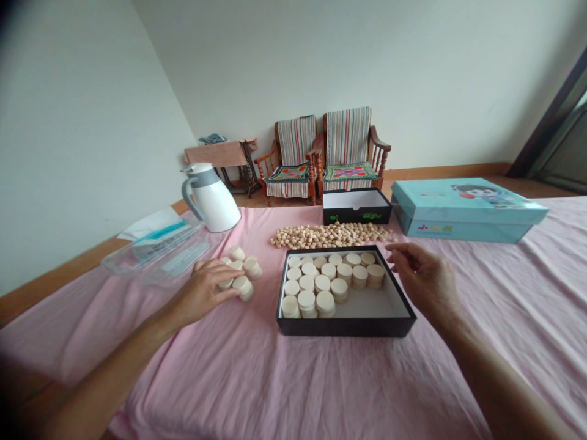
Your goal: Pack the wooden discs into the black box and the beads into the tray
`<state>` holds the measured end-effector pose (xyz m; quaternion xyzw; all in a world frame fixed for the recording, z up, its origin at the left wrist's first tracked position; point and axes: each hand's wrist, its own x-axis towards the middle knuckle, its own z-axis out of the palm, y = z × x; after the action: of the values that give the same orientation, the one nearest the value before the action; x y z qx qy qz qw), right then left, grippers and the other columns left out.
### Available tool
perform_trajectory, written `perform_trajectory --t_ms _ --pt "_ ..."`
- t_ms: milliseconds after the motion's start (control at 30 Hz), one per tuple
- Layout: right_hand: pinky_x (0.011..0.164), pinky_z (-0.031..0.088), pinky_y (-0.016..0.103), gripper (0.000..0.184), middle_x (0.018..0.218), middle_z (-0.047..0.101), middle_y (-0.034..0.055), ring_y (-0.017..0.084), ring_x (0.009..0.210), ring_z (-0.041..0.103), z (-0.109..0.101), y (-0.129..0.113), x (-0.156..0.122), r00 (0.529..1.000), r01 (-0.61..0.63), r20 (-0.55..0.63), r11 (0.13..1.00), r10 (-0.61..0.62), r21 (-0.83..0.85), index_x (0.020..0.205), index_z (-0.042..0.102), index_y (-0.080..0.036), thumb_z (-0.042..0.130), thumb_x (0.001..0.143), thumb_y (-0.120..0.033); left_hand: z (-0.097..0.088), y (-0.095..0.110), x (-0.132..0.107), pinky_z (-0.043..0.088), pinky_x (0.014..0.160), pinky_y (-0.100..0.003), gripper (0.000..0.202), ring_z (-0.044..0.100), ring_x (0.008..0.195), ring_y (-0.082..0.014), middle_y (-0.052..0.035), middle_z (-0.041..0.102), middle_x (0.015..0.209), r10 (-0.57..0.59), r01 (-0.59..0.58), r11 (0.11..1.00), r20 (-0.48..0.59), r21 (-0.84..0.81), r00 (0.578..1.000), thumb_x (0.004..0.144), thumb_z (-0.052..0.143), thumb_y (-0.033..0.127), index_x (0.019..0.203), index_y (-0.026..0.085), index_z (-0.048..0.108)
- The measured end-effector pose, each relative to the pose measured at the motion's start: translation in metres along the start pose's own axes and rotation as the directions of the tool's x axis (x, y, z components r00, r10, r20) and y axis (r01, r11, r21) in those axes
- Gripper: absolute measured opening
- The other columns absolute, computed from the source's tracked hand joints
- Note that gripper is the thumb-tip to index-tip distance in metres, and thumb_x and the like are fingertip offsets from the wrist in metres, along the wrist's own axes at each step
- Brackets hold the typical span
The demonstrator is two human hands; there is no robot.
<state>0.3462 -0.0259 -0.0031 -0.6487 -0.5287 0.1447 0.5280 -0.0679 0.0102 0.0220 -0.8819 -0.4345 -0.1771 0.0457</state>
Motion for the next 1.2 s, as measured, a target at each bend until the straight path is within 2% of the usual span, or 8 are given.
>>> perform_trajectory --t_ms 200,567,800,900,967,1033,1100,1200 --pt "0.060 0.051 0.030 0.034 0.077 0.067 0.0065 0.018 0.065 0.063 -0.001 0.006 0.001 1.000 0.000 0.007 1.000 0.000 0.013 0.092 0.068 -0.016 0.054 0.075 -0.043 -0.002 0.003 0.002 0.034 0.088 -0.037 0.023 0.056 0.103 -0.0234 -0.0001 0.070 0.104 -0.030 0.030 1.000 0.046 -0.009 0.999 0.077 0.069 0.032 0.100 0.028 0.069" --pt "0.061 0.051 0.030 0.035 0.076 0.067 0.0071 0.017 0.065 0.063 0.000 0.003 -0.001 1.000 -0.015 -0.002 1.000 0.015 0.023 0.093 0.068 -0.015 0.055 0.075 -0.041 -0.008 0.007 0.011 0.031 0.095 -0.040 0.046 0.053 0.110 -0.0243 -0.0020 0.066 0.114 0.041 -0.034 0.999 0.185 -0.041 0.982 0.074 0.071 0.027 0.118 0.030 0.060" --pt "0.060 0.051 0.028 0.032 0.078 0.069 0.0077 0.018 0.067 0.065 0.000 0.007 0.000 1.000 0.019 -0.013 1.000 -0.019 -0.011 0.095 0.069 -0.016 0.054 0.079 -0.039 -0.002 0.002 0.012 0.035 0.093 -0.040 0.035 0.056 0.106 -0.0241 -0.0034 0.068 0.109 0.077 -0.074 0.997 0.111 -0.033 0.991 0.075 0.069 0.025 0.109 0.028 0.065" --pt "0.060 0.050 0.027 0.029 0.078 0.070 0.0070 0.018 0.068 0.066 -0.001 0.004 -0.002 0.998 0.043 -0.042 0.997 -0.046 -0.071 0.096 0.068 -0.017 0.054 0.080 -0.037 -0.003 0.005 0.011 0.040 0.089 -0.037 0.034 0.059 0.101 -0.0227 -0.0049 0.069 0.107 0.023 -0.027 0.999 -0.097 -0.039 0.995 0.077 0.067 0.031 0.110 0.024 0.063" --pt "0.061 0.049 0.027 0.027 0.079 0.070 0.0062 0.017 0.069 0.065 0.000 -0.003 -0.005 0.993 0.082 -0.077 0.987 -0.094 -0.138 0.096 0.068 -0.018 0.054 0.081 -0.035 -0.003 0.006 0.010 0.044 0.087 -0.035 0.030 0.061 0.096 -0.0205 -0.0065 0.068 0.104 -0.086 0.062 0.995 -0.340 -0.080 0.937 0.082 0.060 0.030 0.111 0.020 0.062" --pt "0.061 0.048 0.026 0.025 0.079 0.069 0.0054 0.017 0.069 0.064 0.003 -0.018 -0.009 0.980 0.170 -0.075 0.969 -0.186 -0.178 0.096 0.068 -0.019 0.054 0.082 -0.033 0.000 0.003 0.008 0.046 0.087 -0.033 0.024 0.062 0.095 -0.0188 -0.0070 0.068 0.101 -0.201 0.139 0.978 -0.548 -0.153 0.812 0.086 0.053 0.025 0.107 0.017 0.062" --pt "0.062 0.047 0.026 0.022 0.078 0.068 0.0044 0.016 0.068 0.061 0.011 -0.040 -0.013 0.952 0.303 0.003 0.938 -0.307 -0.165 0.094 0.067 -0.018 0.054 0.082 -0.030 0.004 -0.002 0.007 0.047 0.086 -0.033 0.020 0.062 0.095 -0.0183 -0.0069 0.068 0.098 -0.286 0.181 0.958 -0.661 -0.224 0.694 0.086 0.050 0.022 0.101 0.016 0.063" --pt "0.065 0.046 0.025 0.016 0.078 0.066 0.0030 0.014 0.069 0.059 0.035 -0.081 -0.015 0.867 0.486 0.190 0.866 -0.461 -0.115 0.088 0.065 -0.018 0.051 0.082 -0.022 0.013 -0.013 0.004 0.047 0.087 -0.033 0.020 0.062 0.095 -0.0185 -0.0072 0.068 0.095 -0.359 0.210 0.933 -0.725 -0.291 0.588 0.086 0.051 0.023 0.100 0.014 0.062"
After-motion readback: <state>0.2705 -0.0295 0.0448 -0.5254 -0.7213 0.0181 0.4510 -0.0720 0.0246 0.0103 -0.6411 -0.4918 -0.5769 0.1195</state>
